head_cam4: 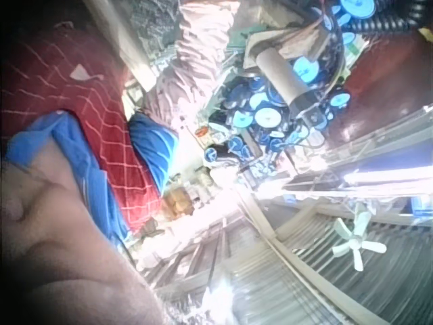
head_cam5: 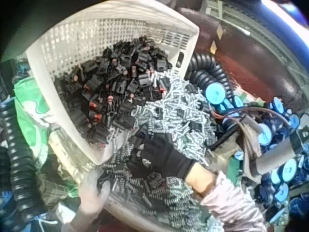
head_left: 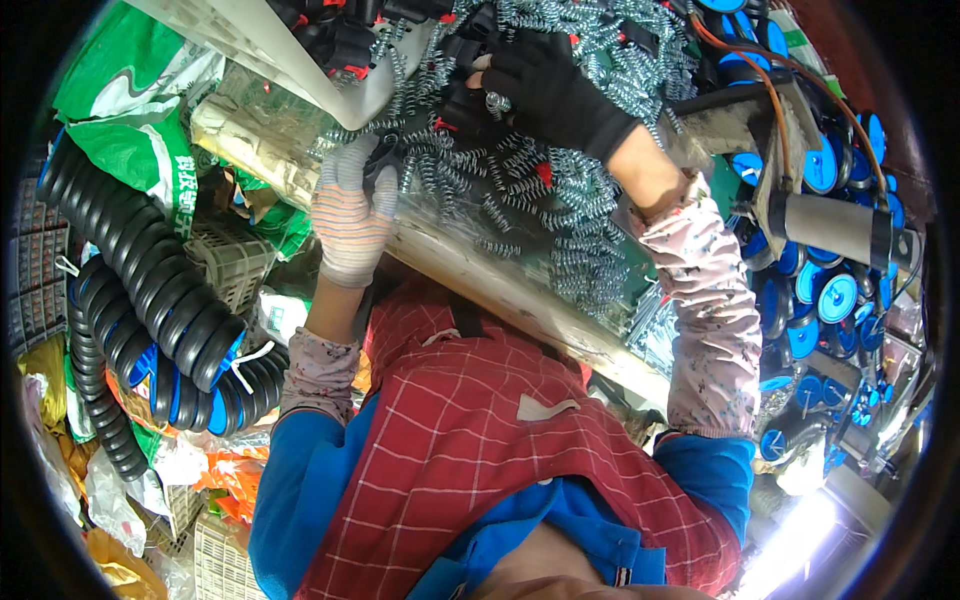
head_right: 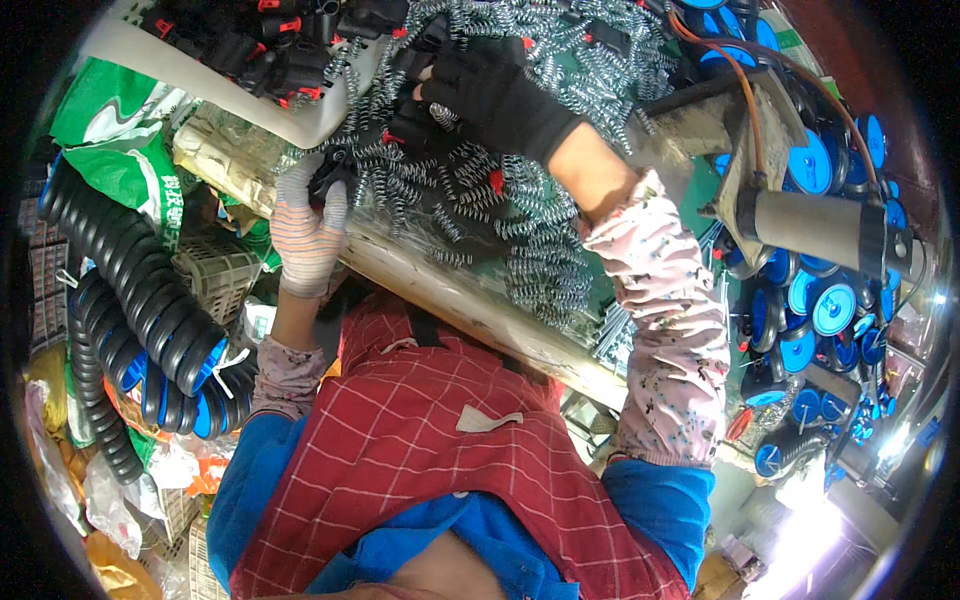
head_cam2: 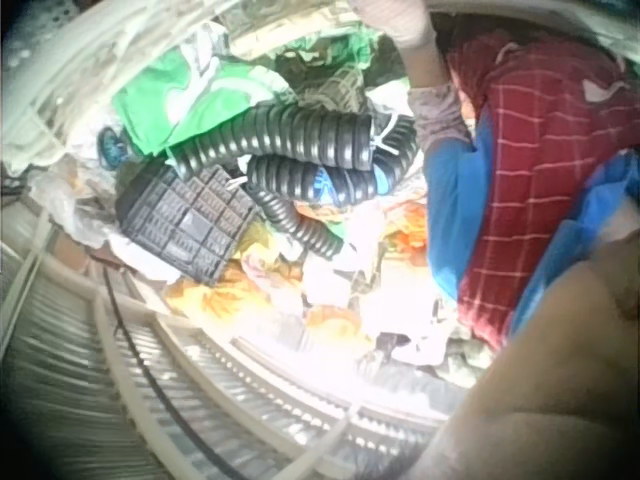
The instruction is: The person repeatedly picks up a black plastic housing with a blue cap, inserts a metal spring, and uses a metal rod to press the spring into place. They then place the assembled unit into a white basket. This process is repeated continuously throughout the clip.
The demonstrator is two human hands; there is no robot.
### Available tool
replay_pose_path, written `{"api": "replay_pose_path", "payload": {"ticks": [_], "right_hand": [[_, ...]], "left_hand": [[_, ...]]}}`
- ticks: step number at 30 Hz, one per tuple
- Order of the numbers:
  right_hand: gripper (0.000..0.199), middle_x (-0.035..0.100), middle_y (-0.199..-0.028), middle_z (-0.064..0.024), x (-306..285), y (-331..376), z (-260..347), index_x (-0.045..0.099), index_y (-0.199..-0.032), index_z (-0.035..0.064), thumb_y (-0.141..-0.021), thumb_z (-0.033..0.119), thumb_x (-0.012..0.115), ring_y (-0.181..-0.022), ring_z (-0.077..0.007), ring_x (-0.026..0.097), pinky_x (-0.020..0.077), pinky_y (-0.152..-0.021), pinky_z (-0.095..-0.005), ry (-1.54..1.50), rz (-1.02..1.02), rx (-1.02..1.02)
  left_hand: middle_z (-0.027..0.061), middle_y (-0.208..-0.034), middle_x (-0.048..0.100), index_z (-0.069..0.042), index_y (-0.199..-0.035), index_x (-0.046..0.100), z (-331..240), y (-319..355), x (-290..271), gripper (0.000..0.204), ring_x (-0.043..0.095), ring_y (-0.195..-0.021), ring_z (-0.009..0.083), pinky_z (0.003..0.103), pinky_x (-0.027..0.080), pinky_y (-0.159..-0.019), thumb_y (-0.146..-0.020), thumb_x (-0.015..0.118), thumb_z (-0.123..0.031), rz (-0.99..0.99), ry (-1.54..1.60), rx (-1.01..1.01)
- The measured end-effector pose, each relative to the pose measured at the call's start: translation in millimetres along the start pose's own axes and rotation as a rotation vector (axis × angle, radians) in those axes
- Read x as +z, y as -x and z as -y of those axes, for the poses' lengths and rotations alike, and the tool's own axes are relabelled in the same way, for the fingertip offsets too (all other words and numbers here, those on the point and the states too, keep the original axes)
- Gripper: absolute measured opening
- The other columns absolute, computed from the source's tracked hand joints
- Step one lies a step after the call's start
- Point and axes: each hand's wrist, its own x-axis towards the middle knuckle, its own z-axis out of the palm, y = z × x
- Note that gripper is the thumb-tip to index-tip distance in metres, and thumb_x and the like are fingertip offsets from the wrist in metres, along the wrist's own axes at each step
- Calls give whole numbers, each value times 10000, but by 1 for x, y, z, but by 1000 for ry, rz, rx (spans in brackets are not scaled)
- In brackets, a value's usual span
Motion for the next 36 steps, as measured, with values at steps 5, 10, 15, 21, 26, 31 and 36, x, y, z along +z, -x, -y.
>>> {"api": "replay_pose_path", "payload": {"ticks": [5, 10, 15, 21, 26, 31, 36], "right_hand": [[477, 585, -1324, -45, 30, -22, 18, 594, -1286, 192, -817, 184, 678, -1268, -286, 523, 374, -1082, -514, -62, -192, -102], [485, 645, -1187, -79, 28, -31, 17, 546, -1345, 100, -887, 165, 691, -1089, -285, 629, 497, -955, -427, -640, -282, 286], [508, 682, -1078, -59, 16, -34, -13, 519, -1390, 26, -928, 141, 697, -934, -109, 645, 511, -849, -272, -1385, -567, 428], [627, 598, -1064, -2, -70, 24, 36, 480, -1455, 69, -906, 219, 744, -937, -90, 566, 482, -817, -244, -1527, 105, 501], [700, 638, -984, -84, -79, 96, 142, 525, -1346, 34, -804, 347, 837, -953, -148, 604, 475, -829, -304, -1629, 117, 803], [516, 663, -1046, -109, -83, 160, 231, 562, -1261, 25, -869, 280, 780, -995, -158, 616, 483, -862, -312, -1576, -234, 1098], [221, 706, -940, -78, -120, 232, 247, 653, -1099, 5, -920, 121, 711, -854, -144, 661, 510, -742, -284, -1218, -291, 1264]], "left_hand": [[169, -1117, 585, -32, -1231, 552, -4, -2, -2, 340, 608, -993, 276, 371, 498, -884, -906, 652, -24, -75, -2, 115], [100, -1114, 568, -48, -1183, 554, -7, 7, -4, 252, 568, -991, 193, 326, 464, -921, -940, 609, -6, -188, 418, -32], [77, -1182, 559, -75, -1245, 504, -20, 3, -2, 349, 547, -1019, 141, 303, 464, -942, -934, 612, 42, -205, 709, -151], [163, -1356, 437, -112, -1271, 460, -31, 2, 9, 767, 496, -1226, 303, 420, 455, -1019, -639, 892, -66, -80, 650, 99], [207, -1255, 529, -135, -1162, 523, -74, 28, 10, 711, 586, -1129, 392, 446, 543, -915, -588, 943, -141, 318, 480, 428], [187, -1294, 480, -156, -1157, 493, -86, 63, 28, 627, 599, -1141, 363, 425, 562, -908, -679, 892, -81, 622, 688, 411], [182, -1268, 457, -137, -1110, 469, -85, 75, 36, 583, 610, -1121, 311, 405, 571, -905, -704, 879, -57, 671, 699, 320]]}}
